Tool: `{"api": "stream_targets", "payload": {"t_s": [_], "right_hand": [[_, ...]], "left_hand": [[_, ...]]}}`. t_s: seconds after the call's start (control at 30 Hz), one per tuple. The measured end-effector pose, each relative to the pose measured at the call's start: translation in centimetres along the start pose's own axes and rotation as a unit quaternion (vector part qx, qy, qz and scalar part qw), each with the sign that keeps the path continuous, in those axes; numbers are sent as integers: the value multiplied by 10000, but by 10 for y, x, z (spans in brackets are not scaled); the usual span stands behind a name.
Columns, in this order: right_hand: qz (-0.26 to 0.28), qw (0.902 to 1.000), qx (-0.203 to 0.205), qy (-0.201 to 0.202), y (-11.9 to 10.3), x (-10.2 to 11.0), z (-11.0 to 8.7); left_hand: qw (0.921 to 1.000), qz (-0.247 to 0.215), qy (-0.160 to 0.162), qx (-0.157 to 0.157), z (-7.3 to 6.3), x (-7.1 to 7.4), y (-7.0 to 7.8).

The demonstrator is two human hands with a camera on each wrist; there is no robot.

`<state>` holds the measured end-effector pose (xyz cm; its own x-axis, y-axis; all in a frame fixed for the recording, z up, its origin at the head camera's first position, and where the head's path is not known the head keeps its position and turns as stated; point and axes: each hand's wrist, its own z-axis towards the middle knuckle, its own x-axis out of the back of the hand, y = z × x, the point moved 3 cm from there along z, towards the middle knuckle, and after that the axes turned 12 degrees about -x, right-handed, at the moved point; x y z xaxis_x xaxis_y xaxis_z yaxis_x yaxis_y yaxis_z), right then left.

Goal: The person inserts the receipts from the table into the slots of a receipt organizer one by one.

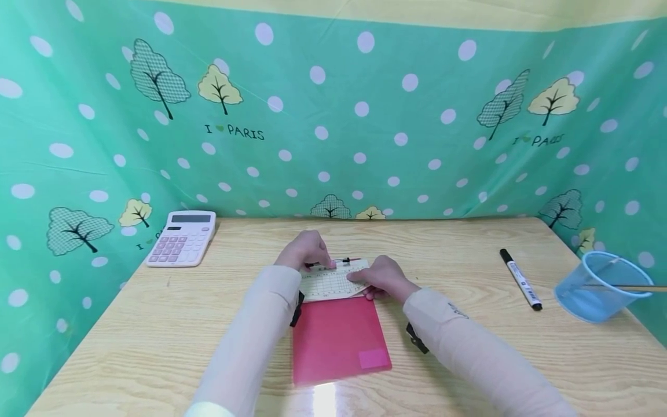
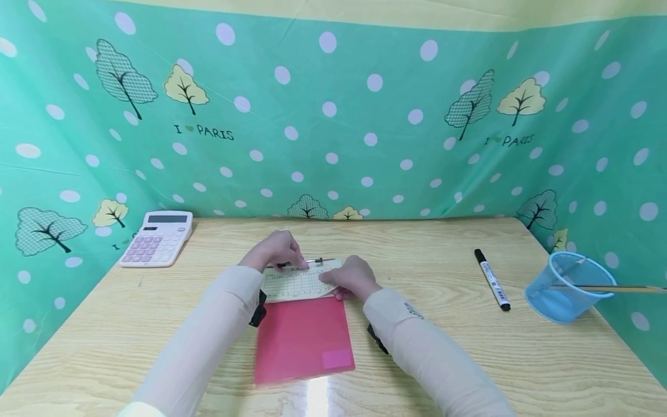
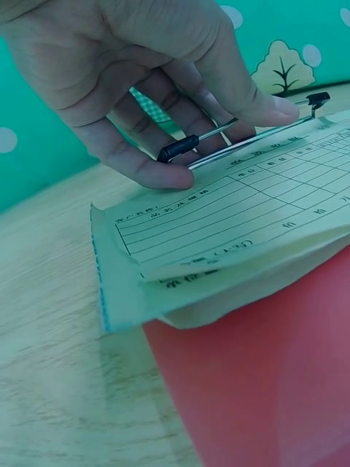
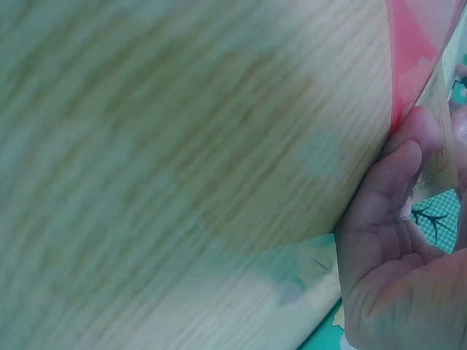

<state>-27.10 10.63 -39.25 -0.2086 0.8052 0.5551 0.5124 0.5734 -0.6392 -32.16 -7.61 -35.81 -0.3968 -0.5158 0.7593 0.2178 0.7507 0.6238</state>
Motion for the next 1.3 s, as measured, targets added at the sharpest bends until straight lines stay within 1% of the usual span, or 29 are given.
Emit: {"api": "stream_targets", "payload": {"t_s": [0.27, 0.8, 0.9, 1.07, 1.2, 1.3], "right_hand": [[19, 10000, -21, -8, 0, -2, 0], [-67, 9999, 124, 69, -1, -3, -4], [-63, 9998, 144, 99, -1, -3, -4], [-28, 9998, 179, 129, 0, -4, -4], [-25, 9997, 191, 153, -1, -4, -5], [-48, 9997, 185, 181, -1, -4, -6]], "left_hand": [[9998, 134, 61, -125, 0, -3, -3], [9994, 311, 98, -77, -1, -3, -1], [9990, 420, 129, -101, -2, -3, -1], [9967, 779, 167, -150, -4, -3, 1], [9936, 1059, 248, -302, -7, -3, 2], [9917, 1161, 340, -430, -9, -3, 3]]}}
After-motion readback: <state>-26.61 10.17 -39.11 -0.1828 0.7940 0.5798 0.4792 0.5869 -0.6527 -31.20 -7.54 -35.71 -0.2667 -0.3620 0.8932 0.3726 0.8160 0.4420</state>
